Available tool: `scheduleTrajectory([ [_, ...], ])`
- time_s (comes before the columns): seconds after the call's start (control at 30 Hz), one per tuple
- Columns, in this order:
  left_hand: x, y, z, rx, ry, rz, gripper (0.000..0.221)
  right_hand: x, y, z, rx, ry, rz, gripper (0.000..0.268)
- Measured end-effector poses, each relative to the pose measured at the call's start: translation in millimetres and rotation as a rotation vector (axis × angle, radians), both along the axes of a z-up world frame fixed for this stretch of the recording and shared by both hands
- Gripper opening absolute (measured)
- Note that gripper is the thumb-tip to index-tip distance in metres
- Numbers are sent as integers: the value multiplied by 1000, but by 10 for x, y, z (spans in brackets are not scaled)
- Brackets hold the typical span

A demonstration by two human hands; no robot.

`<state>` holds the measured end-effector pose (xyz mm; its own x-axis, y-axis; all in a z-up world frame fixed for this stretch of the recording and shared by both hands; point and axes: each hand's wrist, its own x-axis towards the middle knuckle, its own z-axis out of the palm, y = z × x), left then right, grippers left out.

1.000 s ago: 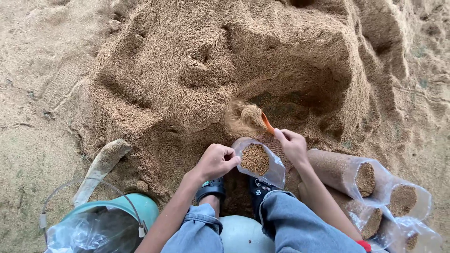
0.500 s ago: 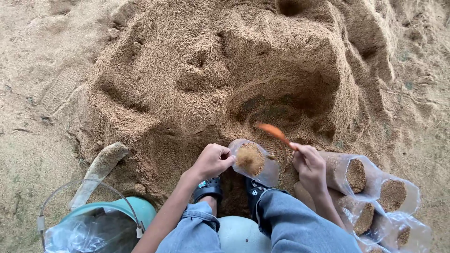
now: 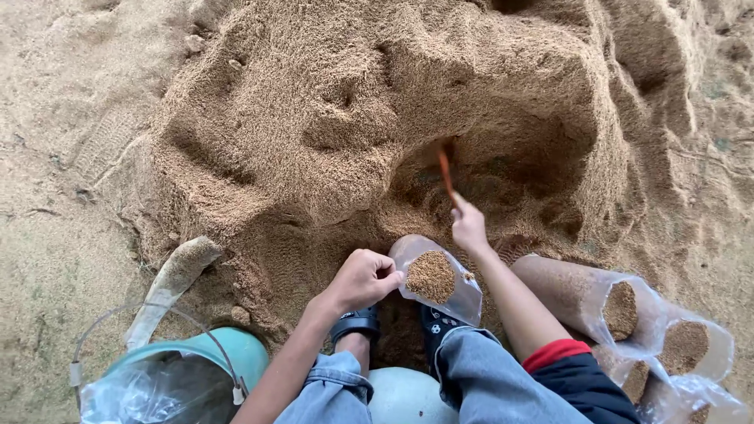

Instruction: Scooping grain from a pile into plastic bags using a hand scoop

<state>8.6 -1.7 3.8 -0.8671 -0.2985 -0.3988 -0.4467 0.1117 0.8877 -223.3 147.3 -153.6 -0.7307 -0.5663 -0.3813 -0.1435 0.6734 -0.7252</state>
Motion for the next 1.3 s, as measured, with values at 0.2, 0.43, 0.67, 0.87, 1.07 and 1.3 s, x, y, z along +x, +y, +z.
scheduleTrajectory([
  [0.2, -56, 20, -76, 26, 14, 4, 25, 134, 268, -532, -106, -4, 401, 32],
  [0.43, -35, 20, -53, 4, 35, 4, 24, 177, 376, 545, -64, -174, 87, 25],
  [0.67, -27, 17, -65, -46, 13, 0, 26, 250, 618, 1541, -262, -143, -52, 38],
  [0.87, -14, -6, -133, -72, 27, -22, 27, 329, 1129, 1775, -267, 21, -37, 24],
  [1.07, 1, -19, -120, -44, 33, -19, 26, 520, 1171, 1602, -470, 356, 10, 16],
  [1.3, -18, -20, 57, -3, 36, -7, 28, 331, 1212, 99, -370, -105, -850, 48],
])
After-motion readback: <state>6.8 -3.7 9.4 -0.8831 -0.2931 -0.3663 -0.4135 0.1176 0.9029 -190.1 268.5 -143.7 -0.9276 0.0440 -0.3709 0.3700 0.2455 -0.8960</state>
